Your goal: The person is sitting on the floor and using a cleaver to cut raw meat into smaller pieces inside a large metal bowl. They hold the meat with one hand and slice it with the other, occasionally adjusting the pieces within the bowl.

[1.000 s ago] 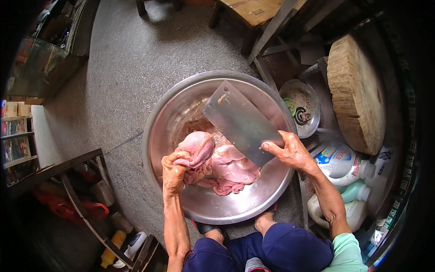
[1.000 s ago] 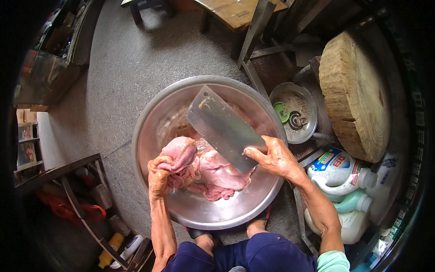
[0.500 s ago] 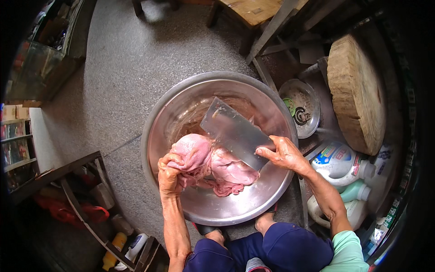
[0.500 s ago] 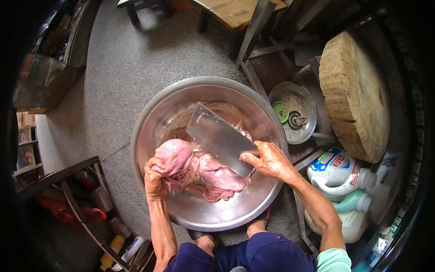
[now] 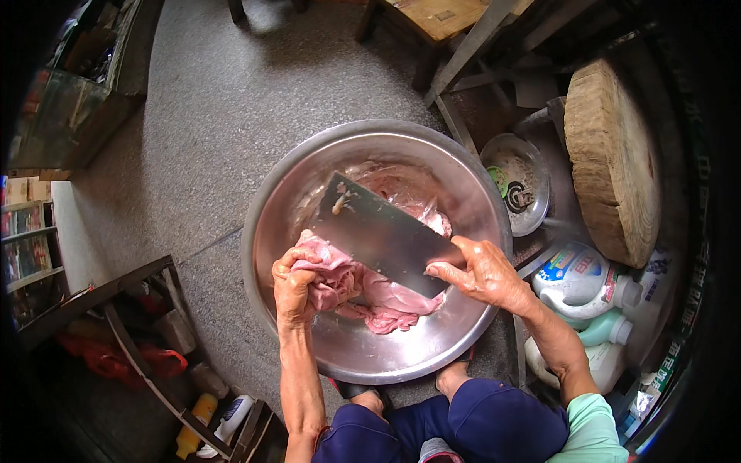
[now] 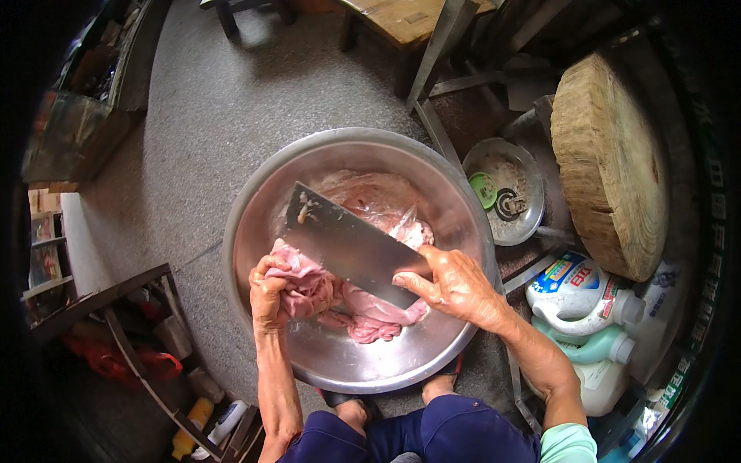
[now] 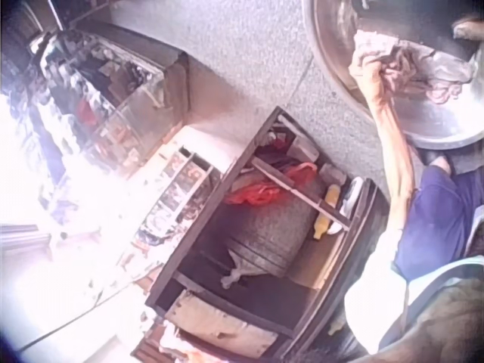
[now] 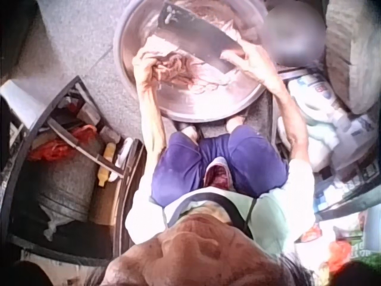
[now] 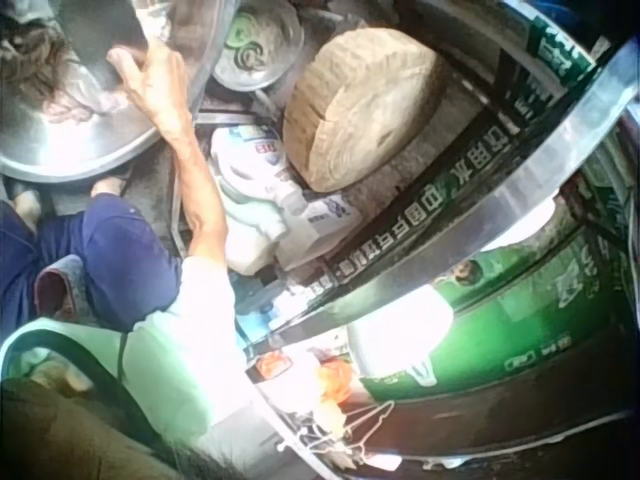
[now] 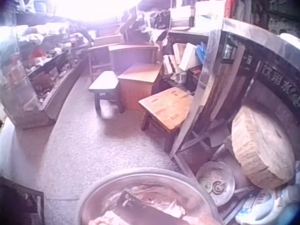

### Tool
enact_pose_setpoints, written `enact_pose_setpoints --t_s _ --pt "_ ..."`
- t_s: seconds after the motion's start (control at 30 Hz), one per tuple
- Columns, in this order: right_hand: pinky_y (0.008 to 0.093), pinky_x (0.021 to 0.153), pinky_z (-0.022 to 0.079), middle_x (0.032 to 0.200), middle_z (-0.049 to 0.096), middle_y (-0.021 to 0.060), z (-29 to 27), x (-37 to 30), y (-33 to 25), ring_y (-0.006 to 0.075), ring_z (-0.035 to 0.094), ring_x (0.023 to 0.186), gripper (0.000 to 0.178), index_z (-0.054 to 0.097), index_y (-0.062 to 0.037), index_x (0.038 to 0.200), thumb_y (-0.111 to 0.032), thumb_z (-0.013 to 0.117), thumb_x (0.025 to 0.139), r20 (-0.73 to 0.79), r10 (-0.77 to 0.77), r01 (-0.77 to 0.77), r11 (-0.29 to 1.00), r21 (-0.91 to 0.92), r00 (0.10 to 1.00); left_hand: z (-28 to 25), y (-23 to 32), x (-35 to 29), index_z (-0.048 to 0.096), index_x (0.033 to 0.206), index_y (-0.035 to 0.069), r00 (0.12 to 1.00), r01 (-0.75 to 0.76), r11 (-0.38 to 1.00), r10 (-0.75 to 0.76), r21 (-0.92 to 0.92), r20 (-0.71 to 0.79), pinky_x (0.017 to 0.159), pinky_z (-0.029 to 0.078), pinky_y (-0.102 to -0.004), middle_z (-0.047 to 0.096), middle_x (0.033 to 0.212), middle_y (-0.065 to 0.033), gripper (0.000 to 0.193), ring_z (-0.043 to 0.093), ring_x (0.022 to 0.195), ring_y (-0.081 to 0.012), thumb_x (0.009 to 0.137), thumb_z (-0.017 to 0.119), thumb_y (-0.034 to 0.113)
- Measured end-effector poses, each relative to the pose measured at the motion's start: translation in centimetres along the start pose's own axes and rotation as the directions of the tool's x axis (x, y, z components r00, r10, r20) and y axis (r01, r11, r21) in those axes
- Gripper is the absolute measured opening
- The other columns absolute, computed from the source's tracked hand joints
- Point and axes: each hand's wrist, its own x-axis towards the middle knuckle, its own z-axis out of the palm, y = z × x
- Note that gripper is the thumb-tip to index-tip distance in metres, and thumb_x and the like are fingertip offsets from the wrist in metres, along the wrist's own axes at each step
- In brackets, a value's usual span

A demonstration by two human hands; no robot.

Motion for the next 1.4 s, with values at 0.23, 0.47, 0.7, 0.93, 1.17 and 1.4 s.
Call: enact_pose_setpoints --t_s 0.23,0.47,0.7,0.93,1.17,1.4 --pt "0.0440 0.067 0.050 0.077 0.067 0.0234 -0.1 0.8 3.4 0.0367 0.069 0.070 0.050 0.061 0.0065 0.096 -0.042 0.072 0.090 -0.045 0.035 -0.040 0.994 -0.099 0.998 -2.0 -0.6 -1.2 0.064 0.086 0.003 0.999 0.022 0.984 -0.030 -0.176 -0.044 0.059 0.058 -0.0263 0.067 0.092 -0.0095 0.033 0.067 0.074 -0.0183 0.063 0.050 -0.015" --pt "0.0388 0.061 0.051 0.079 0.070 0.0215 1.1 1.2 4.1 0.0250 0.071 0.069 0.046 0.064 0.0072 0.097 -0.037 0.075 0.091 -0.117 0.092 -0.090 0.996 0.026 0.989 -3.2 -4.5 -1.3 0.049 0.143 0.008 0.960 0.181 0.648 0.046 -0.740 0.275 0.117 0.036 -0.0469 0.055 0.141 -0.0147 0.047 0.052 0.130 -0.0319 0.100 0.043 0.026" --pt "0.0412 0.063 0.054 0.090 0.074 0.0203 0.1 -0.6 1.6 0.0365 0.072 0.072 0.038 0.067 0.0031 0.106 -0.031 0.074 0.091 -0.041 0.029 -0.020 0.978 0.207 0.999 -2.5 -8.3 -2.6 0.053 0.136 -0.001 0.981 0.177 0.876 -0.121 -0.448 0.150 0.111 0.043 -0.0482 0.060 0.133 -0.0177 0.047 0.059 0.122 -0.0346 0.104 0.035 0.029" --pt "0.0435 0.070 0.056 0.088 0.076 0.0153 0.2 -1.1 0.1 0.0362 0.072 0.078 0.037 0.064 -0.0023 0.110 -0.033 0.073 0.092 0.050 -0.115 0.121 0.981 -0.154 0.992 0.4 -5.3 -0.7 0.065 0.118 0.001 0.931 0.355 0.612 -0.298 -0.707 0.209 0.102 0.050 -0.0440 0.070 0.117 -0.0129 0.039 0.066 0.108 -0.0277 0.100 0.054 0.034" --pt "0.0445 0.067 0.055 0.083 0.075 0.0153 0.1 -0.4 -0.6 0.0363 0.071 0.073 0.038 0.062 0.0000 0.101 -0.035 0.073 0.091 0.039 -0.204 0.207 0.968 -0.140 0.978 -2.8 -5.3 -1.0 0.066 0.113 0.001 0.969 0.215 0.695 -0.239 -0.686 0.062 0.104 0.048 -0.0472 0.071 0.114 -0.0152 0.041 0.065 0.107 -0.0321 0.081 0.062 0.026" --pt "0.0431 0.068 0.056 0.085 0.076 0.0121 0.0 0.1 -0.3 0.0335 0.072 0.075 0.037 0.063 0.0005 0.102 -0.032 0.074 0.090 0.019 -0.213 0.212 0.950 -0.231 0.977 2.4 -1.0 -1.6 0.062 0.111 -0.002 0.927 0.372 0.890 -0.371 -0.265 0.056 0.077 0.058 -0.0310 0.067 0.095 -0.0081 0.035 0.068 0.080 -0.0186 0.076 0.066 -0.001"
